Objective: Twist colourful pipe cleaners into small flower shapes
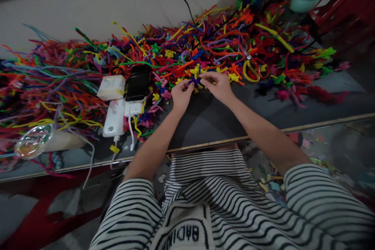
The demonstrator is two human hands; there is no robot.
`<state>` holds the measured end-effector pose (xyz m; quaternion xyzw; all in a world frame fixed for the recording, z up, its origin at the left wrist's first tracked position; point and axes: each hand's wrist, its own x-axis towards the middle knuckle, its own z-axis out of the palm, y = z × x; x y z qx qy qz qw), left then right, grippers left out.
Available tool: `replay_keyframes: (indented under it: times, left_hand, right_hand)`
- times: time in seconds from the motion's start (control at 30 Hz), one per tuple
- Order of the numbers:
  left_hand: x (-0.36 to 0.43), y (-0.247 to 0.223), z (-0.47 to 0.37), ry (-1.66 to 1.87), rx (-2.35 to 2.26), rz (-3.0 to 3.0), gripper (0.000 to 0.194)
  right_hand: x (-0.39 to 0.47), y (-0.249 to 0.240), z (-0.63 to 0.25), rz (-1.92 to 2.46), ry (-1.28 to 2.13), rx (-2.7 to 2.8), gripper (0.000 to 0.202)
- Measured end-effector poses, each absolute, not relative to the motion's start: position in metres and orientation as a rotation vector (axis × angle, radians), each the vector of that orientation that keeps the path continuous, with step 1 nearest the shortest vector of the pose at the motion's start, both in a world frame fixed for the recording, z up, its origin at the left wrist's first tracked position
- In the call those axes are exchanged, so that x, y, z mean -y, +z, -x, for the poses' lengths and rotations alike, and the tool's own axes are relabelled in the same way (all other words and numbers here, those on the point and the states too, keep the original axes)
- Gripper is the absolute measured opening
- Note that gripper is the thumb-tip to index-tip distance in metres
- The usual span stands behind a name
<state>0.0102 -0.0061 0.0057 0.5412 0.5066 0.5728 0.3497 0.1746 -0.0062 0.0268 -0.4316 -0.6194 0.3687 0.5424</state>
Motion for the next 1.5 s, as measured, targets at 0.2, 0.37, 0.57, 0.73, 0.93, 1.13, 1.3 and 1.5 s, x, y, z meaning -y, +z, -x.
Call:
replay_keyframes:
  times: [0.2, 0.37, 0.57, 0.73, 0.93, 1.13, 1.3, 1.5]
  left_hand:
    - [0.009, 0.005, -0.01, 1.426, -1.292, -1.433, 0.009]
    - [0.007, 0.002, -0.009, 1.412, -1.261, -1.439, 0.013]
    - [0.011, 0.001, -0.014, 1.398, -1.302, -1.535, 0.027]
    - [0.014, 0.043, 0.017, 1.312, -1.539, -1.912, 0.03]
    - [-0.028, 0.084, 0.105, 0.889, -2.543, -1.611, 0.056]
    - [-0.053, 0.087, 0.137, 0.552, -2.58, -1.655, 0.064]
    - [-0.051, 0.099, 0.134, 0.449, -2.562, -1.633, 0.069]
    - [-0.061, 0.09, 0.119, 0.452, -2.618, -1.665, 0.072]
  right_hand:
    - [0.01, 0.028, -0.177, 1.038, 0.562, 1.703, 0.02]
    - [0.006, 0.022, -0.177, 1.027, 0.685, 1.627, 0.02]
    - [0.008, 0.025, -0.173, 1.02, 0.942, 1.509, 0.04]
    - [0.0, 0.016, -0.177, 1.118, 1.002, 1.397, 0.048]
    - [-0.01, 0.004, -0.18, 1.158, 0.975, 1.37, 0.041]
    - [-0.007, 0.008, -0.18, 1.198, 1.01, 1.399, 0.035]
    - [-0.006, 0.009, -0.18, 1.196, 0.995, 1.389, 0.033]
    - [-0.004, 0.011, -0.178, 1.204, 1.007, 1.386, 0.034]
